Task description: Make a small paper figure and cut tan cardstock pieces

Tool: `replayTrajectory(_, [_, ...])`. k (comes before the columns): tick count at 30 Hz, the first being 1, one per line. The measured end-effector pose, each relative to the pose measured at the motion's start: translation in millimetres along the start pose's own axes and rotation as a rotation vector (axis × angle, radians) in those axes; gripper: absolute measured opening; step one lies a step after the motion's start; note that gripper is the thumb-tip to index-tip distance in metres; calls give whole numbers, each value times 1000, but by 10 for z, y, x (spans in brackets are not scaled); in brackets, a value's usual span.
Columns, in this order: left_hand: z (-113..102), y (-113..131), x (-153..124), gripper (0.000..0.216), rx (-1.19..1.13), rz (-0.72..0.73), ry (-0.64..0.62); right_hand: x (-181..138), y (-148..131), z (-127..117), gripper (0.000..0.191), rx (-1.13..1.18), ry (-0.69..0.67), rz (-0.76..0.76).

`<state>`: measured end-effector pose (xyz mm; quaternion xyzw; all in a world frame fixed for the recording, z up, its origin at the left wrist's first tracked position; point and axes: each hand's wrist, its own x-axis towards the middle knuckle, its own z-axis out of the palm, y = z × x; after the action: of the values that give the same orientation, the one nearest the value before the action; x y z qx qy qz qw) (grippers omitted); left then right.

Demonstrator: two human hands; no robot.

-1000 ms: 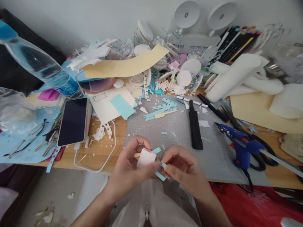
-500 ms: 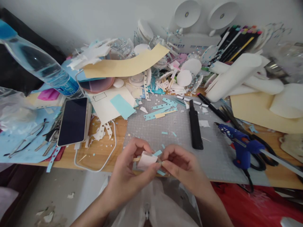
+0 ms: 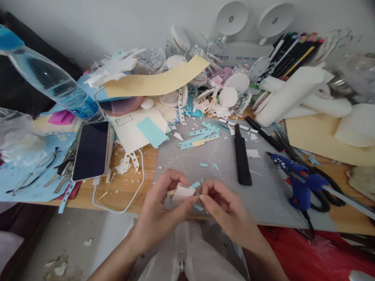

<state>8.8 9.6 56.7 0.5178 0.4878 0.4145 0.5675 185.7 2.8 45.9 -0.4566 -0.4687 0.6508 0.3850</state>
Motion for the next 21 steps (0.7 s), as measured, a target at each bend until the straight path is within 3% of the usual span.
replayTrajectory(3, [-2,-20,27,25,-207,-84,-52,-2,34,-4,32,31,24,6])
replayTrajectory(6, [-14,-61,63,30,-316,-119,-1,0,119,-30,30,80,45,6])
replayTrajectory(10, [-39,-91,106,34,-364,-159,57,-11,250,-81,28,214,34,-15])
replayTrajectory(16, [-41,-84,103,33,-411,-160,14,-60,345,-49,30,307,-103,66])
replayTrajectory(21, [-26,-109,101,32,-396,-135,-1,-57,302,33,29,287,-47,65])
